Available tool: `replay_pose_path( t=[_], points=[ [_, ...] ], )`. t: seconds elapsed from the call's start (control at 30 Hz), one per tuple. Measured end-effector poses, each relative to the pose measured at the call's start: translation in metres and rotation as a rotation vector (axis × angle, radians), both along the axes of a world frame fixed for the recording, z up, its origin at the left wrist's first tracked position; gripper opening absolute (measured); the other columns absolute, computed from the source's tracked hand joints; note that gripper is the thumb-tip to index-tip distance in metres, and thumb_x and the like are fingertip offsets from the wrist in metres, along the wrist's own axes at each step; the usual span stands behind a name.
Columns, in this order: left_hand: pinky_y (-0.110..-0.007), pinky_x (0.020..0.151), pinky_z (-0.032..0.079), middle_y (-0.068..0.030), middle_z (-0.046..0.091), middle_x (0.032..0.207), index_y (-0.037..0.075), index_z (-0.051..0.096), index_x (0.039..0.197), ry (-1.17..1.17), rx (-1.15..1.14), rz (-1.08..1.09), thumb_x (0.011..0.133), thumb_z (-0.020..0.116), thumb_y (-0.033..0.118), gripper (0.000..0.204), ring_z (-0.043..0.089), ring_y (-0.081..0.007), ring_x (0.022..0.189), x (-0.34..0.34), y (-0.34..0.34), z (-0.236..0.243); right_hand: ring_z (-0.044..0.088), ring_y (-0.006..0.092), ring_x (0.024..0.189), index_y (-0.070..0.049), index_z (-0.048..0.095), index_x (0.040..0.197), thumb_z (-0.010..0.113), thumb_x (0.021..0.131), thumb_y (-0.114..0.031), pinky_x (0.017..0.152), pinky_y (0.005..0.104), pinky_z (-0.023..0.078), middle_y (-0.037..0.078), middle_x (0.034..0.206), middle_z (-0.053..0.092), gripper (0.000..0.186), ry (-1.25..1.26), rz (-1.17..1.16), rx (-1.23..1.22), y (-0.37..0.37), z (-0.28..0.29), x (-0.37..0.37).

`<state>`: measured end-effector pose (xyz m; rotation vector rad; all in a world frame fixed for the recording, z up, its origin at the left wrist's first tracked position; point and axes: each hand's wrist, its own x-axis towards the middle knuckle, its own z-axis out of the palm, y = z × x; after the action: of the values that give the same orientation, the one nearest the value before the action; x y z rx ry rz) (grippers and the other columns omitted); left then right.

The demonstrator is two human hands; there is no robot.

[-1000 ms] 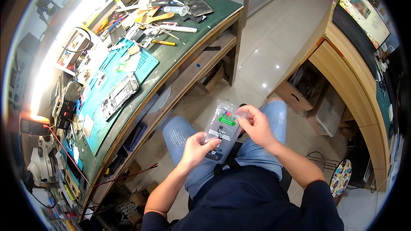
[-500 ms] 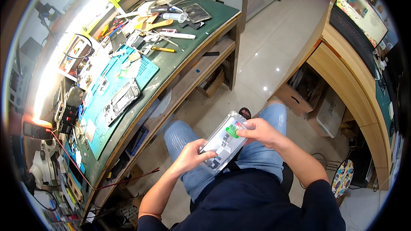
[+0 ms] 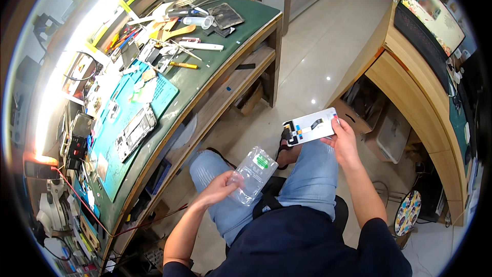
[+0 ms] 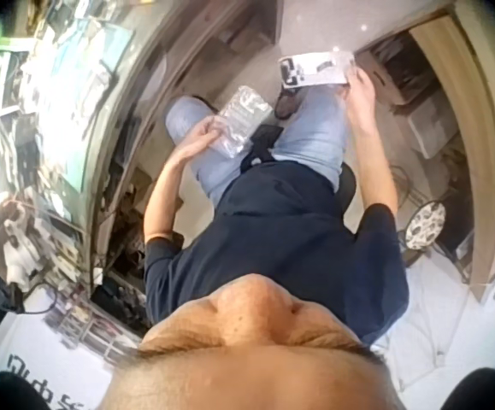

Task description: The person disassembles a smartphone, removes the back cover, and manipulates internal components including the motherboard and battery. They use a screwdriver to remove screws and a plastic pry tool to separate parts. The person connects a charging cable to the device to test functionality.

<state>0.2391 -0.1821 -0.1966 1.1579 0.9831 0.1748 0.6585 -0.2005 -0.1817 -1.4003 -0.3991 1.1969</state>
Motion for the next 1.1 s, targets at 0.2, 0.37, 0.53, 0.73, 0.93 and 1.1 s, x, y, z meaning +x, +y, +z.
replay_pose_path(
  t=[0.2,0.37,0.53,0.73,0.93,1.1],
  points=[
    [-0.031,0.080,0.058,-0.0056,0.074,0.121,0.004,0.063,0.133,-0.003,-0.151,0.209,0.103,0.065,0.011,0.031,0.073,-0.0153,0.102,0.035,0.071,-0.073,0.074,0.0181,0.097,-0.005,0.064,0.125,0.055,0.113,-0.030,0.080,0.0345,0.063,0.008,0.114,0.073,0.029,0.118,-0.104,-0.040,-0.002,-0.026,0.024],
    [-0.038,0.096,0.058,-0.0096,0.071,0.130,0.005,0.056,0.144,-0.086,-0.131,0.566,0.104,0.069,0.017,0.045,0.070,-0.0198,0.117,0.072,0.199,-0.182,0.074,0.0189,0.098,-0.005,0.064,0.124,0.058,0.112,-0.031,0.083,0.0362,0.063,0.008,0.113,0.074,0.029,0.137,-0.126,-0.125,0.009,-0.026,0.019],
    [-0.042,0.110,0.053,-0.0170,0.054,0.153,0.003,0.044,0.156,-0.285,-0.198,0.729,0.110,0.055,0.045,0.064,0.056,-0.0287,0.139,0.054,0.234,-0.265,0.075,0.0178,0.098,-0.006,0.063,0.127,0.058,0.112,-0.034,0.084,0.0359,0.063,0.008,0.116,0.074,0.032,0.114,-0.039,-0.134,0.039,-0.022,0.002],
    [-0.041,0.111,0.051,-0.0165,0.060,0.148,0.003,0.043,0.158,-0.333,-0.235,0.255,0.111,0.048,0.056,0.071,0.061,-0.0273,0.133,0.104,0.153,-0.105,0.073,0.0142,0.089,-0.003,0.070,0.121,0.060,0.111,-0.033,0.073,0.0304,0.061,0.006,0.104,0.076,0.034,-0.042,0.139,-0.082,0.059,-0.008,-0.032],
    [-0.024,0.094,0.052,-0.0002,0.074,0.114,0.001,0.065,0.138,-0.420,-0.131,0.138,0.107,0.069,0.021,0.037,0.066,-0.0058,0.105,0.068,0.088,0.000,0.072,0.0128,0.089,0.002,0.068,0.128,0.059,0.111,-0.032,0.072,0.0300,0.060,0.005,0.103,0.075,0.038,-0.311,0.701,0.085,0.090,0.037,-0.086],
    [-0.034,0.093,0.060,-0.0034,0.072,0.112,0.007,0.064,0.117,-0.880,-0.356,0.306,0.107,0.068,0.019,0.016,0.071,-0.0137,0.104,0.036,0.040,0.072,0.072,0.0222,0.109,0.002,0.050,0.151,0.064,0.106,-0.025,0.081,0.0340,0.062,0.016,0.126,0.071,0.054,-0.244,0.546,0.556,0.081,0.082,-0.119]
  ],
)
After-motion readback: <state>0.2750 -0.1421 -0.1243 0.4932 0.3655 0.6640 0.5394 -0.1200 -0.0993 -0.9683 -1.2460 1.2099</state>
